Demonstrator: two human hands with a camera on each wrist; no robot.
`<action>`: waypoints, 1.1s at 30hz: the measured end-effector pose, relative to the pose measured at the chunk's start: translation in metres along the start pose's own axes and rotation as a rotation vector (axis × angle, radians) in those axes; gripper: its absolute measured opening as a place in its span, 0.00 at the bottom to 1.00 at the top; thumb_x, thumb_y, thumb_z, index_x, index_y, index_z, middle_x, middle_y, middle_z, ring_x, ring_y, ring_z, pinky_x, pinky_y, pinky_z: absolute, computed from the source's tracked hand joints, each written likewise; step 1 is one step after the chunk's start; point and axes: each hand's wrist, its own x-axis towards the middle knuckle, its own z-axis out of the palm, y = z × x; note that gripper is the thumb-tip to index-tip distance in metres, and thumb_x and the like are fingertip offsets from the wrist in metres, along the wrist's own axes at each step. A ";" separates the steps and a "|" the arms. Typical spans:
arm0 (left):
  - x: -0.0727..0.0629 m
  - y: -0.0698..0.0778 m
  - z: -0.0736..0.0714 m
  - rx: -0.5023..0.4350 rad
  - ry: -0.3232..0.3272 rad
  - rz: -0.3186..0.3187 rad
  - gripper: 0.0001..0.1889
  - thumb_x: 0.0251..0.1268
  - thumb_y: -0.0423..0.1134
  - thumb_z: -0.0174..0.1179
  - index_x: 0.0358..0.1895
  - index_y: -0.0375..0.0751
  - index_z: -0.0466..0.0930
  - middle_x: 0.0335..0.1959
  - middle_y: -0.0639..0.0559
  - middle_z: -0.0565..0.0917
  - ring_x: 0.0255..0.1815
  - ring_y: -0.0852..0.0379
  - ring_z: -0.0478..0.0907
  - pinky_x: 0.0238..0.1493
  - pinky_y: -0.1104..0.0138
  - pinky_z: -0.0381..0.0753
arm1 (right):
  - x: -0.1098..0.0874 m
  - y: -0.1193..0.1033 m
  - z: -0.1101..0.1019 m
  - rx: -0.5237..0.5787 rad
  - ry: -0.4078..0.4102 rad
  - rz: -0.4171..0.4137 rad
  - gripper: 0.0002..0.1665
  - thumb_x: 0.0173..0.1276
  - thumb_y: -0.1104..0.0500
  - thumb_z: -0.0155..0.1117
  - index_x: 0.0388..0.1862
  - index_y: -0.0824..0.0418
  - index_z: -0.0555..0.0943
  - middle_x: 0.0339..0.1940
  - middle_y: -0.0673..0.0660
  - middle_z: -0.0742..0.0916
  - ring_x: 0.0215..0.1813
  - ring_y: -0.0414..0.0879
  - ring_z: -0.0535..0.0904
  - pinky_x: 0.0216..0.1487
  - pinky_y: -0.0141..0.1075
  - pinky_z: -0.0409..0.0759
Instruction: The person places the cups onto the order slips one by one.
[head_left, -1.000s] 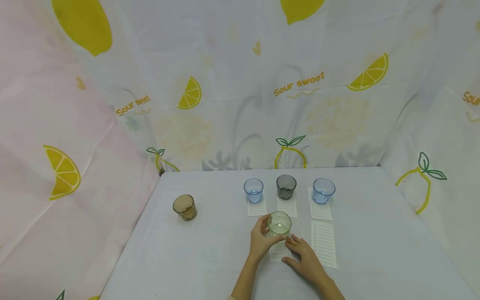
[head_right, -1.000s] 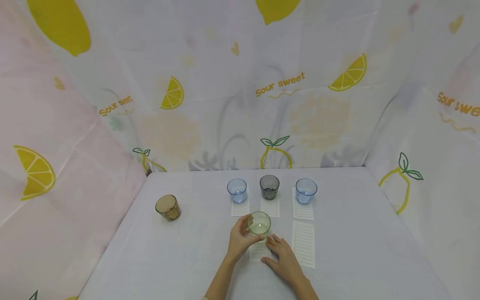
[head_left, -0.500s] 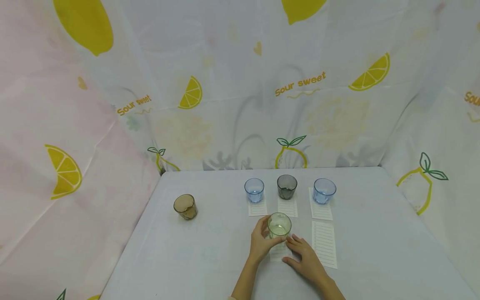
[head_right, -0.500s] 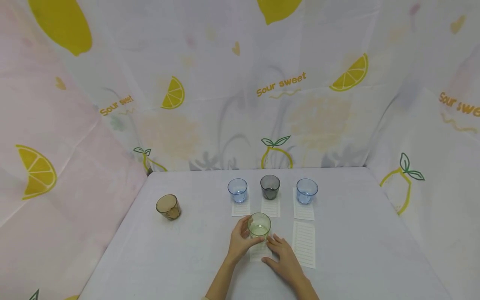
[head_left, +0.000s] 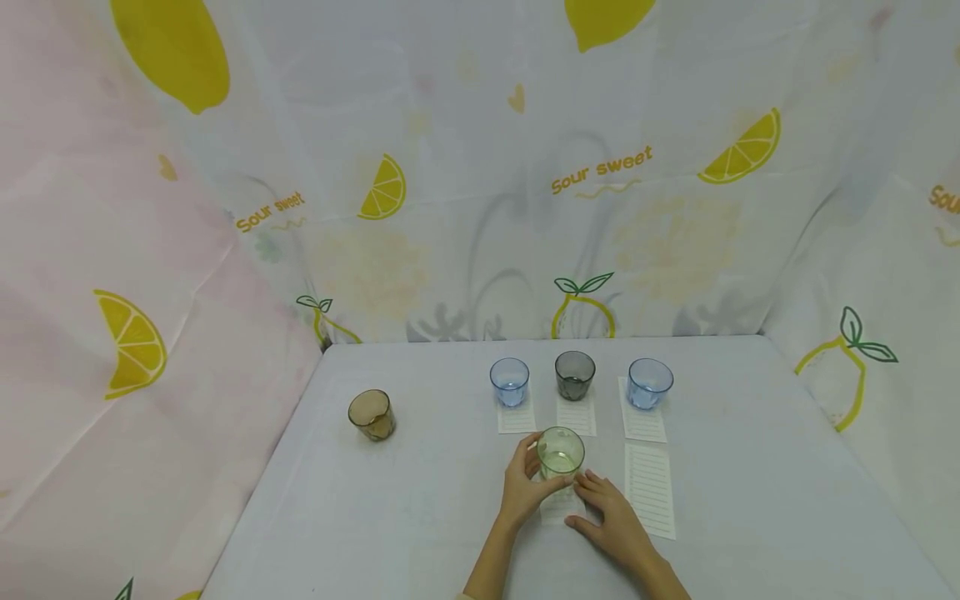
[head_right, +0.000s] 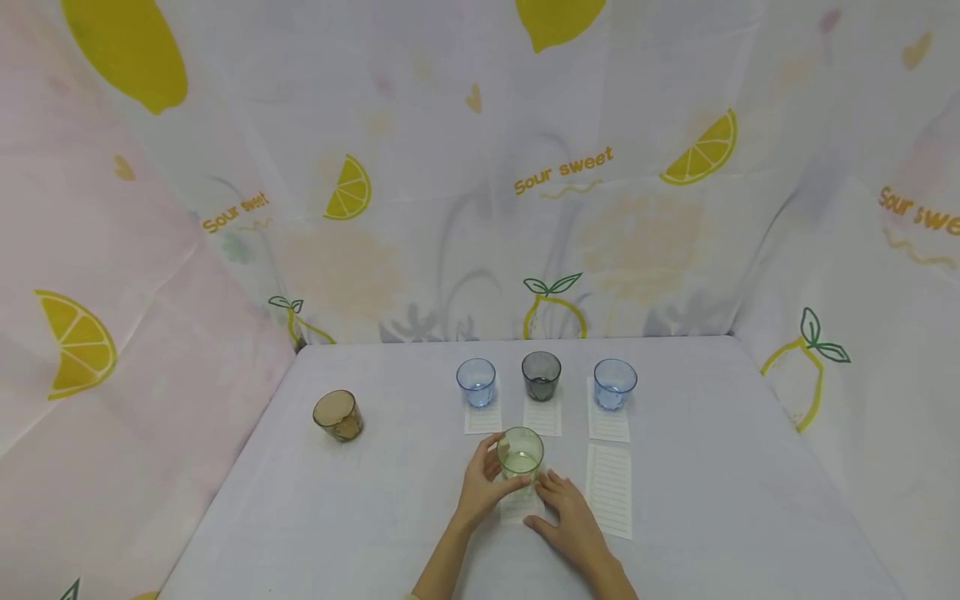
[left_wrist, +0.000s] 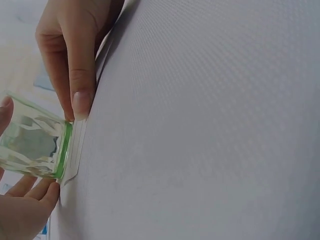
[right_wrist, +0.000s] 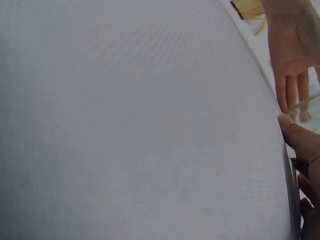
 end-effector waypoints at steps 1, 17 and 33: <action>0.000 0.000 0.000 0.001 0.000 0.000 0.36 0.47 0.28 0.70 0.61 0.26 0.64 0.55 0.27 0.75 0.59 0.34 0.72 0.62 0.48 0.69 | 0.000 0.000 0.000 -0.002 -0.001 -0.002 0.30 0.45 0.54 0.77 0.44 0.72 0.83 0.51 0.65 0.83 0.58 0.60 0.75 0.60 0.55 0.67; 0.004 -0.027 -0.002 0.010 0.008 0.007 0.44 0.46 0.30 0.72 0.67 0.27 0.58 0.58 0.29 0.73 0.61 0.36 0.71 0.63 0.50 0.68 | -0.001 0.000 0.000 -0.021 0.006 -0.024 0.29 0.46 0.53 0.76 0.45 0.70 0.83 0.52 0.64 0.83 0.59 0.60 0.75 0.60 0.54 0.66; -0.009 0.015 -0.067 0.059 0.213 0.031 0.32 0.47 0.26 0.70 0.57 0.23 0.68 0.51 0.24 0.75 0.53 0.26 0.72 0.52 0.39 0.73 | -0.002 -0.001 0.000 0.007 0.001 0.016 0.29 0.45 0.54 0.77 0.44 0.70 0.83 0.52 0.62 0.83 0.59 0.60 0.75 0.70 0.30 0.56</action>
